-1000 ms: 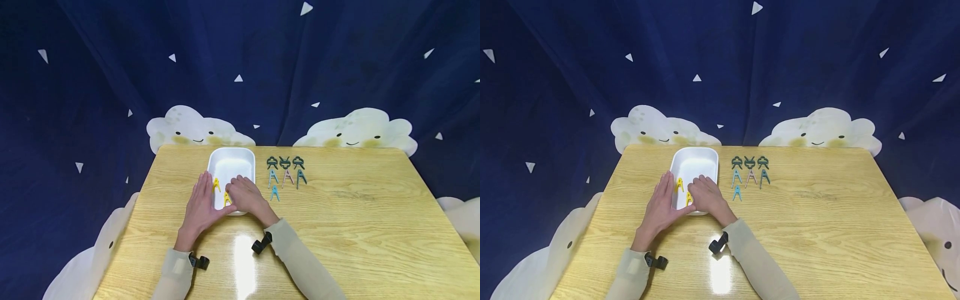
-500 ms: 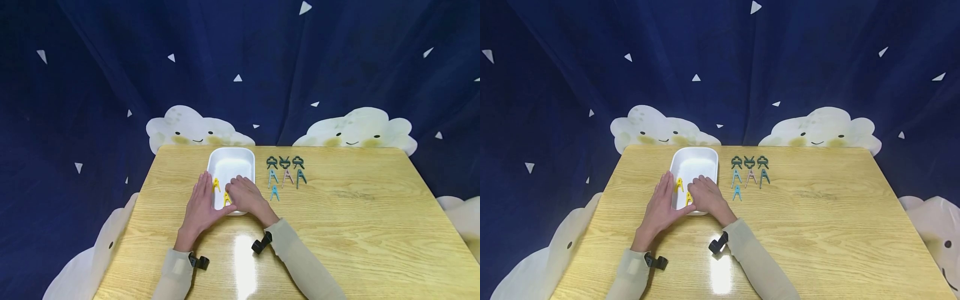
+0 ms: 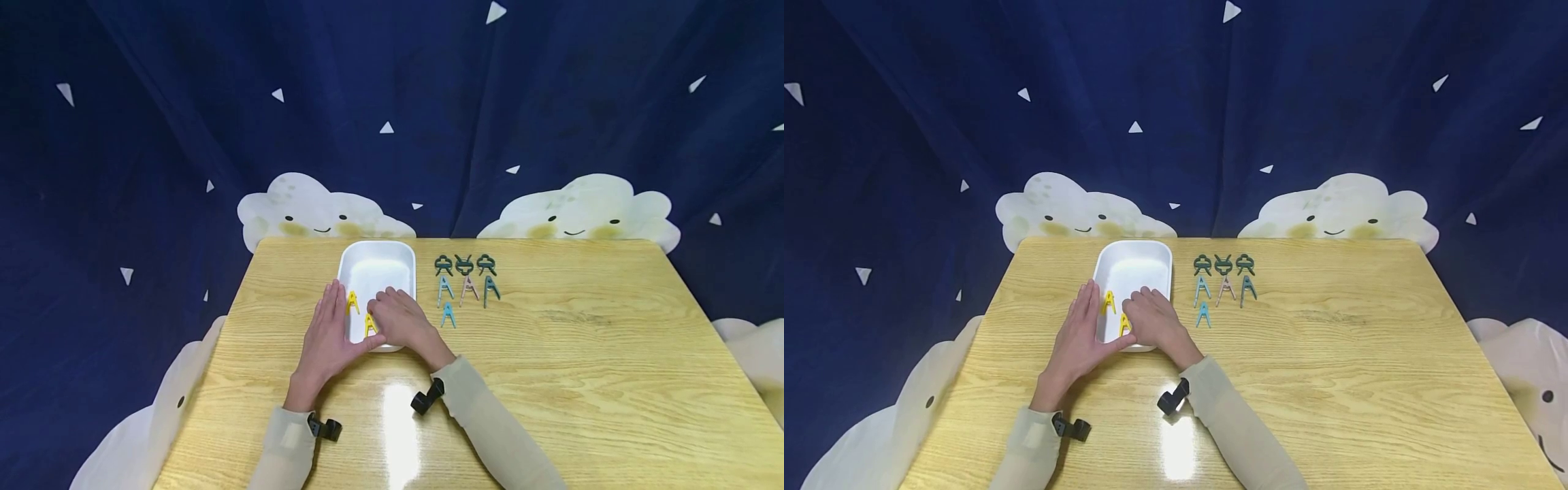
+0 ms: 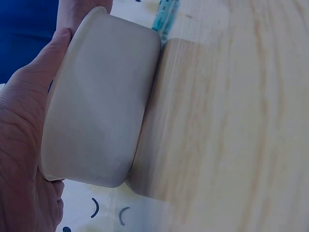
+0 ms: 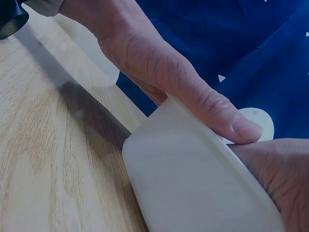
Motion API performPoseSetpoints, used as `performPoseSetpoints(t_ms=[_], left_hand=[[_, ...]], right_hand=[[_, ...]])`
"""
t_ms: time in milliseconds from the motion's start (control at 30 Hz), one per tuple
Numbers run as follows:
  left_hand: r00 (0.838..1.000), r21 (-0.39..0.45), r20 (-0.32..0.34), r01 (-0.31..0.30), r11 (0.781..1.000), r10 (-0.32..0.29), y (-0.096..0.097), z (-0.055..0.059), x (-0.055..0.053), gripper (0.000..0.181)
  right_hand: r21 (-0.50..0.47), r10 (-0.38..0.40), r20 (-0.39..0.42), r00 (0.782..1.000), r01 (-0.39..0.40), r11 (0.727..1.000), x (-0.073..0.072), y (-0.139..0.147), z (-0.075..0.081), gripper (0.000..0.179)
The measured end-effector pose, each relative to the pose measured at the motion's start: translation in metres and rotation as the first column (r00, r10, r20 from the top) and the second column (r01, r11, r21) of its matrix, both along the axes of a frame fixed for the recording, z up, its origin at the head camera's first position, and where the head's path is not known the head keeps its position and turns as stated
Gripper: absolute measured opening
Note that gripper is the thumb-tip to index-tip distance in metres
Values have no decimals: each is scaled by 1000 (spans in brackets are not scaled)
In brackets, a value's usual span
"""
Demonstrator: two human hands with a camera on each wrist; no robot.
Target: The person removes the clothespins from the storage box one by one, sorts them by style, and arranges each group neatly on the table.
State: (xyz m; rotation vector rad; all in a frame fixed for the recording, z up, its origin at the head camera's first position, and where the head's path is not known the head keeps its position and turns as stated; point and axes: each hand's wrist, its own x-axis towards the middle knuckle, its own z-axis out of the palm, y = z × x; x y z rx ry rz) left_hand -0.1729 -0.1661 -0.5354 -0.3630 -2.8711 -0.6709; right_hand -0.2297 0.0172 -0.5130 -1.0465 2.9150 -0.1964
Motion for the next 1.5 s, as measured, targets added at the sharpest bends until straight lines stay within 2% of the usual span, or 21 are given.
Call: performPoseSetpoints(t_ms=[633,1500], left_hand=[[1000,7,21,-1,1000,1,0,1,1,135],[1000,2,3,-4,1000,4,1,-1,-1,135]], right_hand=[[-16,-3,5,1000,3,1000,0,0,-1,32],[-2,3,-11,1000,-3,1000,0,0,-1,26]])
